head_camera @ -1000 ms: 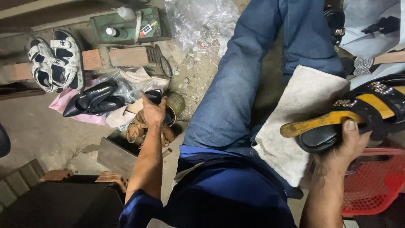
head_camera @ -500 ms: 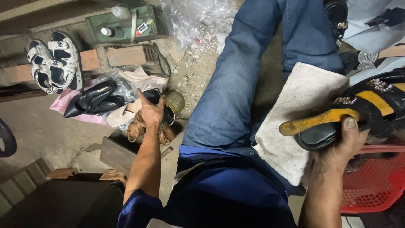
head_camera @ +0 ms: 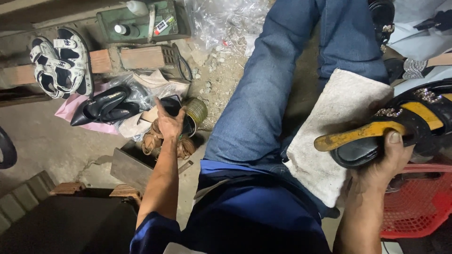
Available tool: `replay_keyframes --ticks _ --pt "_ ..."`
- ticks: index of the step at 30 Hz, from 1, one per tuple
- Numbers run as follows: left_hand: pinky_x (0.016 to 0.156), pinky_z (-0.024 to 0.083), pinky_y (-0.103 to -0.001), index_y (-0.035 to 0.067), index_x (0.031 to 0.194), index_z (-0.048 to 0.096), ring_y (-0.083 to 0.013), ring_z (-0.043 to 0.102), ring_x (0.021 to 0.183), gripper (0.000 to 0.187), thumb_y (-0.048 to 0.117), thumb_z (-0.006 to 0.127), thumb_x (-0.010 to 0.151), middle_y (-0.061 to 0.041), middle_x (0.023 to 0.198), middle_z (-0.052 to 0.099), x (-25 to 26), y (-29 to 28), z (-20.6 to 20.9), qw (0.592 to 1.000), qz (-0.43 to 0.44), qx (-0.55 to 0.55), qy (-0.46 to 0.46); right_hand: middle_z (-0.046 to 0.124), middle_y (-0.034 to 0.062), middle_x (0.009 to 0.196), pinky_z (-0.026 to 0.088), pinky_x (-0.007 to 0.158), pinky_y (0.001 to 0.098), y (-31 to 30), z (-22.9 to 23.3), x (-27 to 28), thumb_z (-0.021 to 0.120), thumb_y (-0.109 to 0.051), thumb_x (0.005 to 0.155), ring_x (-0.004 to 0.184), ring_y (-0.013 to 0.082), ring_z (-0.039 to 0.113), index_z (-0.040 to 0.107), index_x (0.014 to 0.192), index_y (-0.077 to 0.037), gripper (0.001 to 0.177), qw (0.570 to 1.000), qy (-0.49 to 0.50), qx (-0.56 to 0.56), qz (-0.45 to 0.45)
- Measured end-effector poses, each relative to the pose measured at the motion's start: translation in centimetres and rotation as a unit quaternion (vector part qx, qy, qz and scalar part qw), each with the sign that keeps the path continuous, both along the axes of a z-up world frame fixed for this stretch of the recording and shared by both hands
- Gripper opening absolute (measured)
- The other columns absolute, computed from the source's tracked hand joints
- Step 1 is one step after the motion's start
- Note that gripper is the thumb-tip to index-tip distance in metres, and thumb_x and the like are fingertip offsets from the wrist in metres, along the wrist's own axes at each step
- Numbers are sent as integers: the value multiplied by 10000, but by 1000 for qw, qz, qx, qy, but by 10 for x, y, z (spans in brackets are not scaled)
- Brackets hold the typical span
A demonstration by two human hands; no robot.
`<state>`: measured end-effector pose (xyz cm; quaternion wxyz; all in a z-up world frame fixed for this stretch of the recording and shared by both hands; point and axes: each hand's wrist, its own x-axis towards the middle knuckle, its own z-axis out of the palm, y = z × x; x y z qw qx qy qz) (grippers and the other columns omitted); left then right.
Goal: The person sits on the floor and uses a brush to clean a black sandal, then switches to a beige slip-on shoe. They brush the exterior and interior surfaces of each shoe and place the finished sandal into a nearby crate.
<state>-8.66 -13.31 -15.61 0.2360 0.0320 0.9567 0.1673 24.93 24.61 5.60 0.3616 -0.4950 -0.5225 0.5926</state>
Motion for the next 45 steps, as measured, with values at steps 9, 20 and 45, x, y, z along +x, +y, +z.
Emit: replay_keyframes --ticks 9,20,45 --pt "1049 492 -567 205 1636 80 -469 425 1440 1071 476 766 859 -261 1607 375 7 -5 1 998 -1 64 17 564 6 1381 473 1214 331 -2 -4 -1 670 -436 969 1349 176 549 506 1460 -153 590 1000 19 -7 -13" --pt "1124 447 -507 194 1632 30 -421 491 1396 1071 266 764 854 -189 1663 324 8 27 37 998 46 33 -9 558 26 1429 490 1241 354 -4 -4 -3 706 -397 952 1383 190 547 468 1491 -159 636 998 38 -21 -34" --pt "1143 414 -566 141 1635 47 -427 343 1503 1069 397 770 891 -227 1677 266 19 -6 16 997 -21 77 18 527 21 1441 443 1261 377 -4 -4 -2 643 -419 1009 1402 202 505 483 1481 -174 555 999 38 9 13"
